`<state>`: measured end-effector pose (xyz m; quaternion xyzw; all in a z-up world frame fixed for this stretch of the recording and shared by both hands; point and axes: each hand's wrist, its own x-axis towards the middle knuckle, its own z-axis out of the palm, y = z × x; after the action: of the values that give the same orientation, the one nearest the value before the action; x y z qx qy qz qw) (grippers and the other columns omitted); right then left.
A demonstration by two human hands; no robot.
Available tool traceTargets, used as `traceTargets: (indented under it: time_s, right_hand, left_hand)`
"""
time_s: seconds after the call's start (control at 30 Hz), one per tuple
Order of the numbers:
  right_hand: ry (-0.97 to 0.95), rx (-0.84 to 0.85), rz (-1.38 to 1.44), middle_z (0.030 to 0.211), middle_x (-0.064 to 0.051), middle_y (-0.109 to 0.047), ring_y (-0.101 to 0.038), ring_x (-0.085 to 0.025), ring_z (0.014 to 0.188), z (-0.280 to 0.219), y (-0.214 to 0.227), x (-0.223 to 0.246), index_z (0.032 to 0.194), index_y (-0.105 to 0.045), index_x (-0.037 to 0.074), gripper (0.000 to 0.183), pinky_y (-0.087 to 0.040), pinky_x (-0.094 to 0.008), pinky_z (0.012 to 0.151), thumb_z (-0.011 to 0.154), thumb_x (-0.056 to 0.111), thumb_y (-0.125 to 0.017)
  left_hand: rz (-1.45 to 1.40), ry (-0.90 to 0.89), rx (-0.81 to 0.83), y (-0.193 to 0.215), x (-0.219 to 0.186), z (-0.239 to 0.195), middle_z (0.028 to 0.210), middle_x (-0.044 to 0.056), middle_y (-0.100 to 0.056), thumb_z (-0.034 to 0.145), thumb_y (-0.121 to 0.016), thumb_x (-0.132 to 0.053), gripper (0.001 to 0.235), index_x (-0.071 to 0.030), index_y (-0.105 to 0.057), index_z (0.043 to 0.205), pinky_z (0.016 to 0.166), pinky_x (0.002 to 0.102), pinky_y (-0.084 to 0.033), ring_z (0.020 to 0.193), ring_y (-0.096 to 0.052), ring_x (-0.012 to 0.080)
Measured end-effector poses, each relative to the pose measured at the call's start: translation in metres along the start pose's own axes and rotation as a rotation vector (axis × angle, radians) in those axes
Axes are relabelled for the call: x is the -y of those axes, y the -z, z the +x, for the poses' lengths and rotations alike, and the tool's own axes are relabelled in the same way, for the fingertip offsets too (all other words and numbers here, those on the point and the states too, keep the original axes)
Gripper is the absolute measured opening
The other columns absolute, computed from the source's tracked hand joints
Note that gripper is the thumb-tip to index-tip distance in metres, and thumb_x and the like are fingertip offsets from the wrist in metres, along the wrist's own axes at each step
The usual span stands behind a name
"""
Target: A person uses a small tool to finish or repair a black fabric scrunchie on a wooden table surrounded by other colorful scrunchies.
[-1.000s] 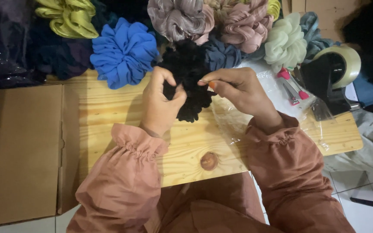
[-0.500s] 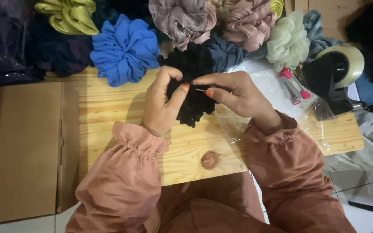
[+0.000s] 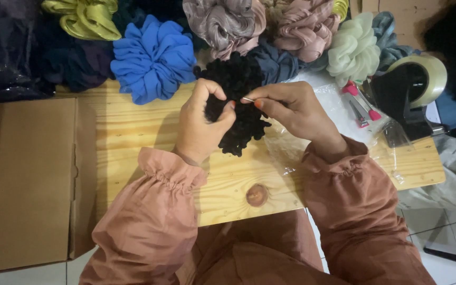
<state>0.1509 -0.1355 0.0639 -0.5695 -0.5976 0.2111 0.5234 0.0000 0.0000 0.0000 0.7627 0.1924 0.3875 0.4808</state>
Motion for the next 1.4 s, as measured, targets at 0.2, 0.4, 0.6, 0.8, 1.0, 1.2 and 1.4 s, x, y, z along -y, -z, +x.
traceTargets:
  time_s: [0.2,0.4,0.6,0.8,1.0,1.2,1.4]
  right_hand:
    - [-0.052,-0.03,0.006,0.059,-0.006,-0.056,-0.049,-0.01,0.059,-0.001,0.004,0.005,0.11,-0.074,-0.001,0.019,-0.043,-0.025,0.057,0.097,0.0,-0.061]
    - [-0.032,-0.061,0.042,0.057,-0.003,-0.052,-0.041,-0.007,0.057,-0.002,0.008,0.003,0.108,-0.075,0.001,0.019,-0.04,-0.023,0.054,0.098,0.001,-0.059]
    - [-0.043,-0.092,0.098,0.056,-0.006,-0.054,-0.042,-0.011,0.054,-0.006,0.008,-0.004,0.12,-0.072,-0.001,0.027,-0.043,-0.026,0.056,0.098,0.003,-0.057]
    - [-0.047,-0.075,0.067,0.057,-0.007,-0.057,-0.046,-0.012,0.055,-0.005,0.008,-0.003,0.119,-0.073,0.0,0.025,-0.045,-0.027,0.057,0.099,0.004,-0.058]
    - [-0.053,-0.065,0.128,0.058,-0.006,-0.057,-0.049,-0.012,0.056,-0.007,0.008,-0.002,0.119,-0.073,0.001,0.025,-0.048,-0.027,0.06,0.099,0.006,-0.059]
    - [-0.065,-0.051,0.095,0.056,-0.006,-0.056,-0.046,-0.012,0.056,-0.005,0.008,0.0,0.12,-0.073,0.0,0.026,-0.046,-0.027,0.057,0.099,0.003,-0.057]
    - [-0.039,-0.052,0.046,0.058,-0.008,-0.061,-0.051,-0.012,0.055,-0.002,0.005,0.006,0.12,-0.072,-0.002,0.026,-0.046,-0.026,0.057,0.097,-0.002,-0.06]
  left_hand:
    - [-0.021,0.025,-0.044,0.002,0.004,0.0,0.106,0.009,-0.067,0.086,-0.074,-0.016,0.034,-0.02,-0.051,0.111,0.094,0.041,-0.052,0.103,-0.067,0.0303]
    - [-0.067,-0.048,0.02,0.008,-0.01,0.006,0.132,0.016,-0.063,0.089,-0.068,-0.004,0.052,-0.018,-0.052,0.136,0.107,0.045,-0.048,0.127,-0.059,0.0352]
    - [0.042,-0.137,0.043,0.002,0.008,0.002,0.103,0.007,-0.07,0.085,-0.066,-0.002,0.031,-0.017,-0.063,0.112,0.095,0.042,-0.054,0.104,-0.07,0.0305]
    - [0.056,-0.084,0.041,0.004,0.017,0.0,0.093,0.007,-0.069,0.086,-0.063,-0.002,0.025,-0.018,-0.059,0.104,0.087,0.043,-0.056,0.093,-0.071,0.0317]
    - [-0.011,-0.099,0.078,0.005,0.009,0.0,0.085,0.009,-0.059,0.092,-0.06,0.0,0.019,-0.014,-0.052,0.1,0.08,0.042,-0.054,0.082,-0.065,0.0309]
    - [0.079,-0.17,0.105,0.0,0.015,-0.001,0.081,0.012,-0.056,0.092,-0.06,0.002,0.015,-0.011,-0.053,0.095,0.078,0.045,-0.053,0.083,-0.065,0.0385]
    - [0.085,-0.202,0.103,0.0,0.013,-0.001,0.08,0.012,-0.054,0.09,-0.061,0.004,0.017,-0.01,-0.052,0.092,0.077,0.044,-0.053,0.081,-0.064,0.0376]
